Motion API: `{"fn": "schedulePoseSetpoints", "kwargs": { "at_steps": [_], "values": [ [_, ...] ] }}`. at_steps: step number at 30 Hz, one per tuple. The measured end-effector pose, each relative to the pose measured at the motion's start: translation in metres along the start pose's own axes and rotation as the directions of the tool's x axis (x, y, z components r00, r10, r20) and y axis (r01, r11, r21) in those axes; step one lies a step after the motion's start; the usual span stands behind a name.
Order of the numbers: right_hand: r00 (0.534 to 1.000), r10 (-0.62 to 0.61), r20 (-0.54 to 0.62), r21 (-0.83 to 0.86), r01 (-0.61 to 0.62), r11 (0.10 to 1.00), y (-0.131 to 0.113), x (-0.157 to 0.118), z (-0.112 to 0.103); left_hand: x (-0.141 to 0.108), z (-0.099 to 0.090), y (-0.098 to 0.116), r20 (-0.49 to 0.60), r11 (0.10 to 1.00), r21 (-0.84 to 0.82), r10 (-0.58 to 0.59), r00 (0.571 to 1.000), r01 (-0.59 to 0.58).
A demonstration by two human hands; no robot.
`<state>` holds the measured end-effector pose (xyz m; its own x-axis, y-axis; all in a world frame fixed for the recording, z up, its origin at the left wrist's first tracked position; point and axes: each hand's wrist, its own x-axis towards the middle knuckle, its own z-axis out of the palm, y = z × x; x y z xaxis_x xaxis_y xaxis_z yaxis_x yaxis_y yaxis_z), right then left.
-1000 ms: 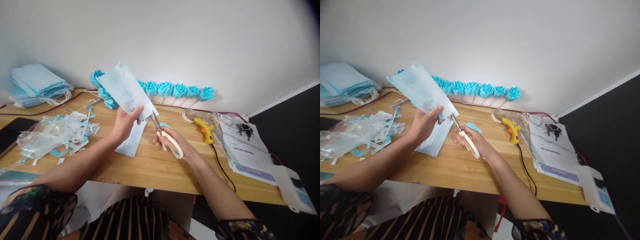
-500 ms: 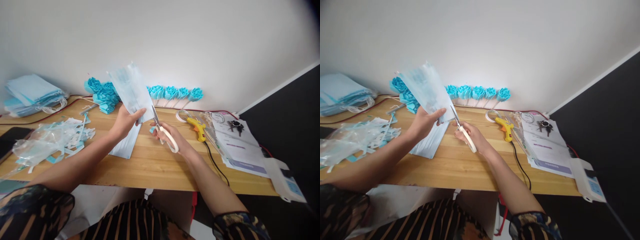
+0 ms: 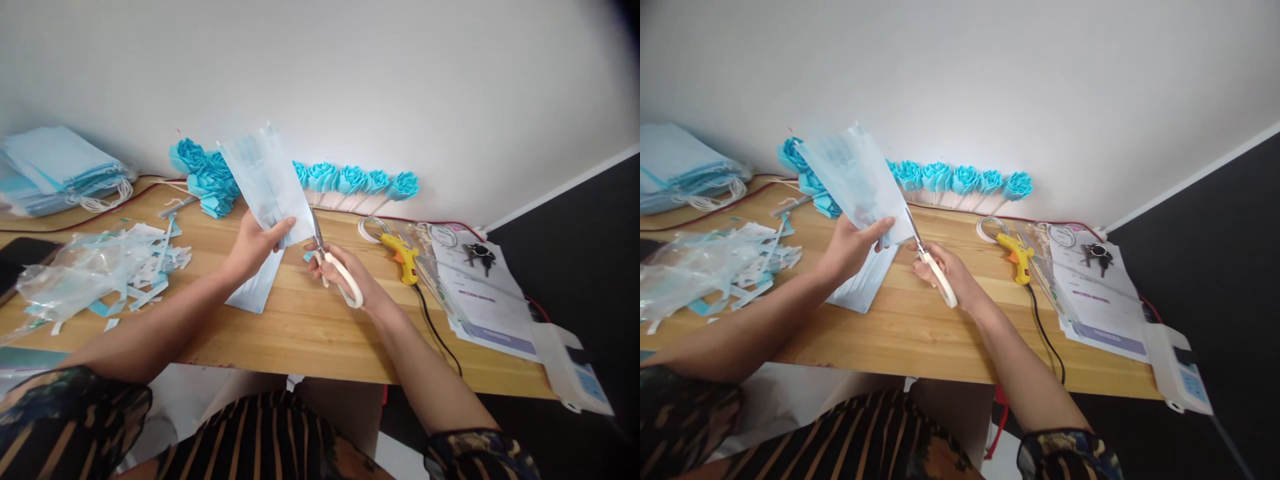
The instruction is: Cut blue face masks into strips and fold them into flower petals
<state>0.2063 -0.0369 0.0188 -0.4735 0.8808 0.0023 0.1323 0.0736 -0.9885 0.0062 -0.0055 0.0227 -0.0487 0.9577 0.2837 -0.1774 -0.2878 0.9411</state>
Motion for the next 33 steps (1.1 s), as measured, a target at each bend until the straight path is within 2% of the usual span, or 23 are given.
{"fn": "schedulePoseSetpoints", "kwargs": {
  "at_steps": [24, 33],
  "values": [
    [0.999, -0.029, -0.019, 0.037, 0.030, 0.999, -0.0013, -0.0008, 0.0017, -0.0004, 0.0007, -0.0064, -0.005, 1.000, -0.029, -0.005, 1.000, 0.005],
    [0.998, 0.016, -0.067, 0.059, -0.012, 0.998, -0.0029, -0.0017, 0.0027, 0.0001, 0.0014, -0.0053, -0.018, 0.999, -0.037, -0.010, 1.000, 0.009]
  ]
}}
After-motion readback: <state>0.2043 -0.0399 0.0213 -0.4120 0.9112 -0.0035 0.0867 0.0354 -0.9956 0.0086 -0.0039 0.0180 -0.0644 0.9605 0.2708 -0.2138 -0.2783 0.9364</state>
